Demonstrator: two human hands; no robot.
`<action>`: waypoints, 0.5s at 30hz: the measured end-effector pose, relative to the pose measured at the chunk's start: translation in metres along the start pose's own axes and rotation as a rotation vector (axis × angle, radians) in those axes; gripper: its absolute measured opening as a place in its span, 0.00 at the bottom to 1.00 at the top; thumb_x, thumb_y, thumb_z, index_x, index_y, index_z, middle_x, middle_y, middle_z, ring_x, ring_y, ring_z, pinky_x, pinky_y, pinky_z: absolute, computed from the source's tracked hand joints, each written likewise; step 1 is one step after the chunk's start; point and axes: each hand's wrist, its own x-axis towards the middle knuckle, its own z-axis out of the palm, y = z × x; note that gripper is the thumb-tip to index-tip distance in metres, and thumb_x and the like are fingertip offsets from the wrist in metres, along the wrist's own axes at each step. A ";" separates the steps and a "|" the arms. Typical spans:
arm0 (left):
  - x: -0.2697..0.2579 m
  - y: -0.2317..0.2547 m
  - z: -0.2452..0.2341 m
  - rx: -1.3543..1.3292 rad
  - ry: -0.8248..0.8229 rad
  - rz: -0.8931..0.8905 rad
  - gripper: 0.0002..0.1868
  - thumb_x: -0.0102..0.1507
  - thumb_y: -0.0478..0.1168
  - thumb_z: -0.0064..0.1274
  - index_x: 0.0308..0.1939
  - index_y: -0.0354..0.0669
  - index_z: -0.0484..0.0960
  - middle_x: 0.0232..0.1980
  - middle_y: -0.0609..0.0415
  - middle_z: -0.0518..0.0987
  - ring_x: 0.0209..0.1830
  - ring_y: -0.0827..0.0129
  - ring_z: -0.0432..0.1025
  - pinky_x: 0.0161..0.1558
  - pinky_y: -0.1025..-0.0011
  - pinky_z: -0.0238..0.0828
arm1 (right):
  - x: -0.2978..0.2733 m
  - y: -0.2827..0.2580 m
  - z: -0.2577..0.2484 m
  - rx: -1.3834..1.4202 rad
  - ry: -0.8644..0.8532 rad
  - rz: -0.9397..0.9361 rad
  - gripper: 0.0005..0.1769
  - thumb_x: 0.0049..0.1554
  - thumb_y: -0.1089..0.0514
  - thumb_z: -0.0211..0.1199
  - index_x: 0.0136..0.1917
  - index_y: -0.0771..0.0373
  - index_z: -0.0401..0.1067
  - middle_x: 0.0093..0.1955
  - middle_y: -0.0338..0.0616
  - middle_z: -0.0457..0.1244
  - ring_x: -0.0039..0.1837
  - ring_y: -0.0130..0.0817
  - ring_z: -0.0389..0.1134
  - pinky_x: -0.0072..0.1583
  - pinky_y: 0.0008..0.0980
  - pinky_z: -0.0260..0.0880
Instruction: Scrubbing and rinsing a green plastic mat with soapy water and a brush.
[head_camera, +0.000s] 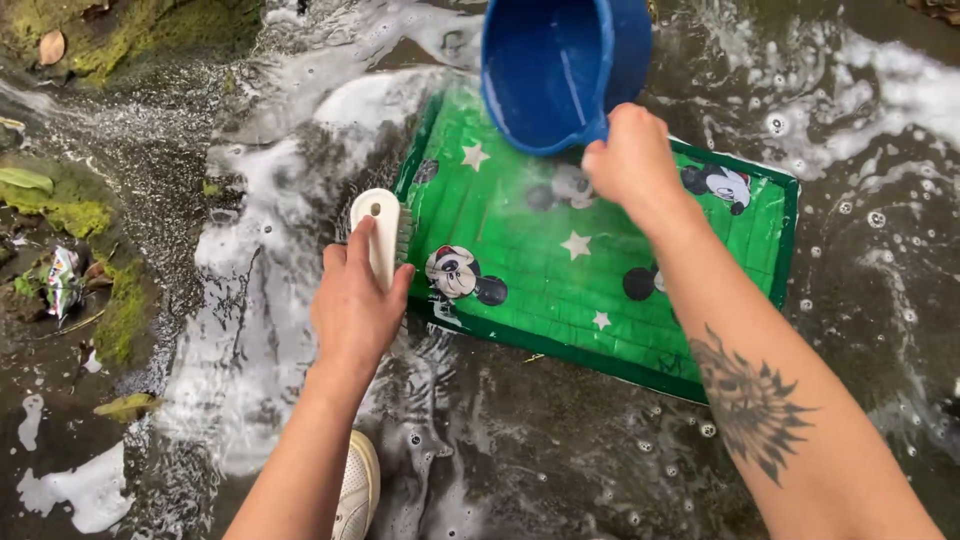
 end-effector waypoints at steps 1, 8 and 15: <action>0.000 0.002 0.001 -0.005 -0.007 0.006 0.39 0.58 0.50 0.65 0.71 0.51 0.67 0.51 0.41 0.73 0.43 0.43 0.75 0.40 0.49 0.72 | 0.004 0.012 -0.003 -0.030 0.013 0.005 0.12 0.50 0.61 0.64 0.42 0.76 0.73 0.47 0.72 0.66 0.54 0.69 0.68 0.57 0.55 0.70; 0.002 0.015 0.004 -0.015 -0.034 0.038 0.39 0.58 0.50 0.64 0.71 0.51 0.67 0.50 0.42 0.73 0.43 0.43 0.75 0.40 0.50 0.73 | -0.026 0.099 -0.053 -0.195 0.043 0.120 0.14 0.52 0.59 0.67 0.46 0.74 0.74 0.49 0.72 0.67 0.55 0.70 0.68 0.59 0.57 0.68; -0.001 0.019 0.004 -0.013 -0.052 0.045 0.39 0.58 0.51 0.64 0.72 0.52 0.66 0.51 0.43 0.73 0.43 0.44 0.75 0.40 0.50 0.73 | -0.109 0.135 -0.084 -0.238 0.062 0.199 0.20 0.53 0.61 0.66 0.57 0.74 0.74 0.52 0.72 0.68 0.57 0.69 0.69 0.60 0.57 0.68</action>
